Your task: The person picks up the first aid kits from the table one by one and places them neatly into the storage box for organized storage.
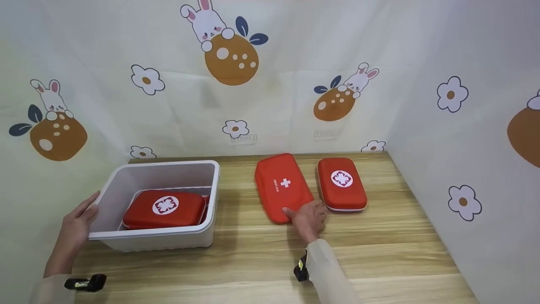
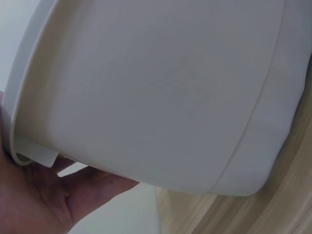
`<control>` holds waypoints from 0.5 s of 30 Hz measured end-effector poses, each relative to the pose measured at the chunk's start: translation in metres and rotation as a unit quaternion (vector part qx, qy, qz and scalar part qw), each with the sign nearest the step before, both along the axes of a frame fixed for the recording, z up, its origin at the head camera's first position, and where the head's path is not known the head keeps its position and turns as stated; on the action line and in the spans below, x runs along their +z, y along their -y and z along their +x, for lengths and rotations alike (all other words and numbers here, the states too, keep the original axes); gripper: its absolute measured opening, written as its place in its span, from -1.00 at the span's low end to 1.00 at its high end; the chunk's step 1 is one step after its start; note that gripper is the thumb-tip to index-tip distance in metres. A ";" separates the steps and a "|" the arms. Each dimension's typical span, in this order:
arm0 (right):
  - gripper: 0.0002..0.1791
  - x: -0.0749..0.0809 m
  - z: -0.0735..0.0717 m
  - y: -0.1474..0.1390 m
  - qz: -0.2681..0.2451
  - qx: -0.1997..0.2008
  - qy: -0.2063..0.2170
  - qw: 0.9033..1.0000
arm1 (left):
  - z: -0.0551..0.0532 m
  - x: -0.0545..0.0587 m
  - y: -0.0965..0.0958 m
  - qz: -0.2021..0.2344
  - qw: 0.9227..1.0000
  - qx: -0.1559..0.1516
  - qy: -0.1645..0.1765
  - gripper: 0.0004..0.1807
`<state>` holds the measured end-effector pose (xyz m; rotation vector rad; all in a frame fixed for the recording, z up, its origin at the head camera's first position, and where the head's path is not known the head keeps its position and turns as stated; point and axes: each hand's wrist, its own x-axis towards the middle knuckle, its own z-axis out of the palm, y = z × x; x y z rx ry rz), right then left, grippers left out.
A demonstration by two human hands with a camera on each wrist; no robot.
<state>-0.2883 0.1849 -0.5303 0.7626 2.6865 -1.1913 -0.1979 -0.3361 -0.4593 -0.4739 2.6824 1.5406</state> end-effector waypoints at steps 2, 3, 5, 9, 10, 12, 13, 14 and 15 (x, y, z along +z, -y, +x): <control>0.20 0.001 0.000 0.002 -0.013 -0.002 -0.014 1.000 | 0.000 0.001 0.001 -0.005 1.000 0.001 -0.001 -0.38; 0.20 0.001 0.000 0.002 -0.019 -0.001 -0.019 1.000 | 0.000 0.001 0.002 -0.006 1.000 0.002 -0.001 -0.38; 0.21 0.001 0.000 0.003 -0.037 0.005 -0.030 0.999 | 0.000 0.001 0.003 -0.009 1.000 0.005 -0.003 -0.40; 0.22 0.005 -0.001 0.002 -0.078 0.010 -0.049 0.996 | -0.001 0.001 0.003 -0.005 1.000 0.006 -0.001 -0.40; 0.21 0.006 -0.002 0.002 -0.089 0.009 -0.059 0.994 | -0.001 0.001 0.002 -0.003 1.000 0.006 -0.001 -0.40; 0.17 0.007 -0.004 0.003 -0.107 0.002 -0.083 0.991 | -0.002 0.001 0.002 0.001 1.000 0.003 0.002 -0.39; 0.13 0.007 -0.005 0.003 -0.118 -0.002 -0.096 0.988 | -0.002 0.001 0.001 0.001 1.000 0.003 0.002 -0.39; 0.11 0.007 -0.005 0.003 -0.130 -0.007 -0.109 0.985 | -0.002 0.000 0.001 0.002 1.000 0.002 0.002 -0.39; 0.09 0.006 -0.006 0.003 -0.141 -0.014 -0.120 0.983 | -0.002 0.000 0.000 0.000 1.000 0.001 0.002 -0.39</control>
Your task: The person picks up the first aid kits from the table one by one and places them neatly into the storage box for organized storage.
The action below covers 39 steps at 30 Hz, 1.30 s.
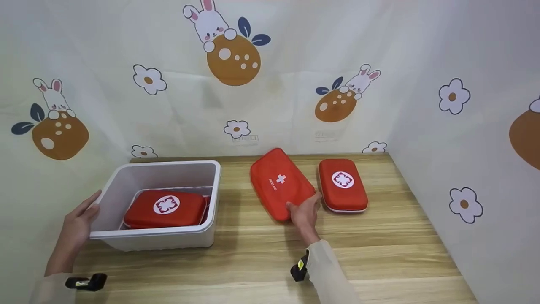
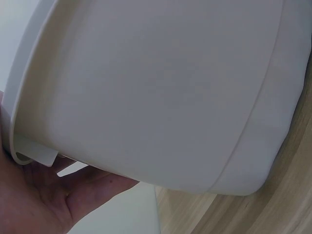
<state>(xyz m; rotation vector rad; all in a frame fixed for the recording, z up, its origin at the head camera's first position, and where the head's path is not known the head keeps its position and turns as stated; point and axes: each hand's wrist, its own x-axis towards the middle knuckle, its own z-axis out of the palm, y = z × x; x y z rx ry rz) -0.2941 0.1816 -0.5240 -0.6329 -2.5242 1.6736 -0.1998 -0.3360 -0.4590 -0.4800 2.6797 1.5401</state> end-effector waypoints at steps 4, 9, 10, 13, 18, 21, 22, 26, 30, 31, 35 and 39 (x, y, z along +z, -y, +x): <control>0.02 -0.007 0.001 0.000 -0.101 -0.025 -0.008 0.995 | 0.000 0.001 -0.001 -0.003 1.000 -0.005 -0.001 -0.38; -0.18 -0.013 0.004 -0.005 -0.234 -0.041 -0.002 0.971 | 0.000 0.002 -0.001 -0.005 1.000 -0.004 -0.001 -0.38; -0.19 -0.012 0.005 -0.006 -0.253 -0.043 0.002 0.967 | 0.001 0.002 -0.001 -0.003 1.000 -0.003 0.000 -0.38; -0.17 -0.011 0.006 -0.010 -0.276 -0.046 0.013 0.960 | 0.001 0.002 0.000 0.000 1.000 0.000 -0.001 -0.38; -0.17 -0.012 0.009 -0.016 -0.309 -0.049 0.012 0.950 | 0.003 0.001 0.002 -0.015 1.000 -0.003 -0.011 -0.40; -0.20 -0.014 0.011 -0.018 -0.328 -0.046 0.001 0.943 | 0.002 0.000 0.003 -0.023 1.000 -0.008 -0.017 -0.41; -0.20 -0.014 0.011 -0.018 -0.333 -0.045 0.000 0.942 | 0.002 0.000 0.003 -0.023 1.000 -0.010 -0.016 -0.41; -0.21 -0.013 0.011 -0.019 -0.348 -0.035 0.003 0.937 | 0.001 -0.001 0.003 -0.021 1.000 -0.013 -0.008 -0.41; -0.20 -0.010 0.011 -0.019 -0.356 -0.021 0.010 0.934 | 0.000 0.000 0.002 -0.015 1.000 -0.009 -0.007 -0.40; -0.20 -0.008 0.011 -0.019 -0.358 -0.020 0.010 0.933 | 0.000 0.001 0.001 -0.013 1.000 -0.009 -0.007 -0.40; -0.20 -0.004 0.012 -0.021 -0.371 -0.007 0.012 0.929 | 0.000 0.001 0.000 -0.010 1.000 -0.009 -0.008 -0.40; -0.20 0.000 0.012 -0.020 -0.385 0.006 0.006 0.923 | 0.000 0.000 0.000 -0.008 1.000 -0.006 -0.002 -0.39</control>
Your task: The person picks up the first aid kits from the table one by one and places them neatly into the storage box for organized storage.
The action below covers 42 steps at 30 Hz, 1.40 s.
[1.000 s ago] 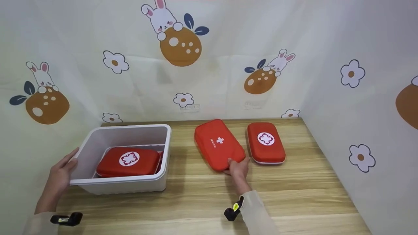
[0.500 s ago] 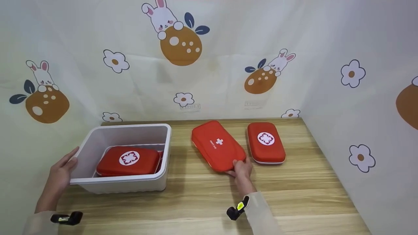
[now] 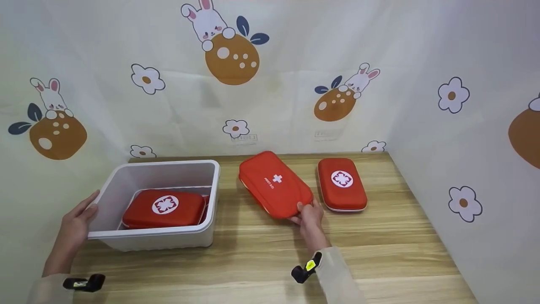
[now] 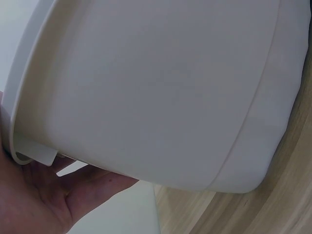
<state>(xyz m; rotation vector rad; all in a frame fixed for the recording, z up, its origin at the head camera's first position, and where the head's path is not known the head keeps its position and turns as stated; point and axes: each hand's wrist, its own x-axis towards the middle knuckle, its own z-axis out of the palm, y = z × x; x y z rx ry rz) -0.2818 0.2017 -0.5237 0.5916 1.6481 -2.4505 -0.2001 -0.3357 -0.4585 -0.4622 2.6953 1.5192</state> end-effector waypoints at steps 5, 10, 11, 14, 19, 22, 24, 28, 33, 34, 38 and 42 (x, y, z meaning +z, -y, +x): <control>-0.20 0.011 0.001 0.005 -0.028 0.001 0.001 1.000 | 0.001 0.000 0.000 0.001 1.000 0.004 -0.001 -0.39; -0.22 0.021 0.001 0.008 -0.025 -0.011 -0.023 0.999 | 0.002 0.000 0.002 -0.004 1.000 -0.001 -0.010 -0.40; -0.22 0.023 0.001 0.008 -0.020 -0.013 -0.029 0.999 | 0.003 0.000 0.002 -0.005 1.000 -0.002 -0.012 -0.41; -0.23 0.031 0.000 0.008 -0.008 -0.016 -0.041 0.999 | 0.003 0.000 0.002 -0.004 1.000 -0.004 -0.012 -0.41; -0.23 0.044 -0.002 0.009 -0.020 -0.001 -0.048 0.999 | 0.003 0.000 0.002 -0.001 1.000 -0.001 -0.009 -0.41; -0.22 0.050 -0.002 0.010 -0.029 0.008 -0.045 0.999 | 0.003 0.001 0.001 0.002 1.000 0.001 -0.007 -0.41; -0.22 0.055 -0.001 0.013 -0.031 0.018 -0.048 0.998 | 0.003 0.001 0.001 0.003 1.000 0.000 -0.007 -0.41; -0.22 0.064 0.000 0.016 -0.031 0.033 -0.055 0.997 | 0.003 0.000 0.001 0.006 1.000 -0.003 -0.006 -0.40; -0.21 0.074 -0.001 0.020 -0.038 0.047 -0.064 0.996 | 0.002 -0.001 0.001 0.005 1.000 -0.003 -0.001 -0.40; -0.20 0.076 -0.001 0.021 -0.040 0.051 -0.066 0.996 | 0.002 -0.001 0.001 0.005 1.000 -0.003 0.000 -0.40; -0.22 0.083 -0.003 0.027 -0.047 0.066 -0.080 0.994 | 0.002 0.000 0.000 0.002 1.000 -0.003 -0.008 -0.40; -0.26 0.088 -0.003 0.038 -0.048 0.087 -0.087 0.991 | 0.003 0.000 0.001 -0.004 1.000 0.001 -0.019 -0.42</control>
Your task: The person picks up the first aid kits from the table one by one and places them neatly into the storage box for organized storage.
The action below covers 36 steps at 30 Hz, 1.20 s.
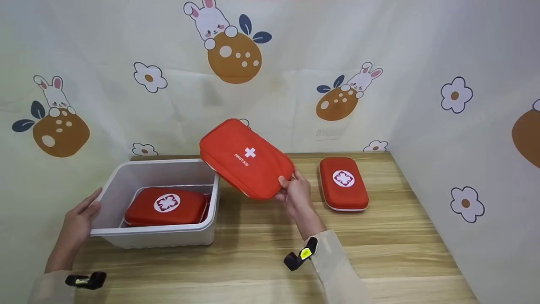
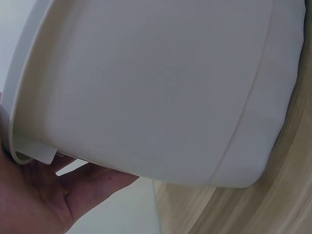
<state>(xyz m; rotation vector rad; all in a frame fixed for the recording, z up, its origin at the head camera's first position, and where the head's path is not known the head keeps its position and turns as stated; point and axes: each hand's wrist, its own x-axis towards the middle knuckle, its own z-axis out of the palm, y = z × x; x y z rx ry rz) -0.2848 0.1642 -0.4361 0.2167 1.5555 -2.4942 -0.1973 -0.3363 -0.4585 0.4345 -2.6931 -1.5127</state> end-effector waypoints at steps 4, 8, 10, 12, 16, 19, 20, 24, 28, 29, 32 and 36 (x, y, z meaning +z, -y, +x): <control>-0.25 0.002 0.001 0.011 -0.009 0.019 0.002 1.000 | -0.002 0.000 0.000 0.001 1.000 -0.001 0.004 -0.42; -0.24 0.002 0.002 0.021 -0.014 0.033 0.000 0.999 | -0.005 0.000 -0.002 0.005 1.000 -0.006 0.011 -0.42; -0.25 0.003 0.003 0.025 -0.009 0.042 -0.005 0.999 | -0.006 0.000 -0.002 0.009 1.000 -0.006 0.015 -0.42; -0.26 0.004 0.003 0.030 0.000 0.049 -0.007 0.999 | -0.006 0.000 -0.003 0.010 1.000 -0.005 0.017 -0.42; -0.26 0.008 0.004 0.041 0.021 0.064 -0.009 0.998 | -0.006 0.000 -0.003 0.013 1.000 -0.006 0.016 -0.41; -0.24 0.014 0.005 0.051 0.028 0.081 -0.012 0.996 | -0.004 0.001 -0.003 0.013 1.000 -0.004 0.012 -0.41; -0.23 0.016 0.006 0.054 0.029 0.088 -0.013 0.996 | -0.004 0.001 -0.003 0.014 1.000 -0.002 0.013 -0.41; -0.23 0.022 0.007 0.068 0.038 0.111 -0.016 0.993 | -0.004 0.001 -0.003 0.012 1.000 0.000 0.009 -0.41; -0.27 0.024 0.007 0.084 0.060 0.132 -0.017 0.989 | -0.004 0.001 -0.001 0.008 1.000 -0.001 0.001 -0.43; -0.28 0.024 0.007 0.088 0.067 0.135 -0.017 0.988 | -0.003 0.001 -0.001 0.007 1.000 -0.002 -0.001 -0.43; -0.30 0.026 0.008 0.101 0.087 0.147 -0.020 0.985 | -0.002 0.000 0.000 0.009 1.000 -0.003 0.001 -0.43; -0.32 0.029 0.009 0.113 0.116 0.164 -0.028 0.979 | -0.002 -0.001 0.000 0.008 1.000 -0.006 0.002 -0.43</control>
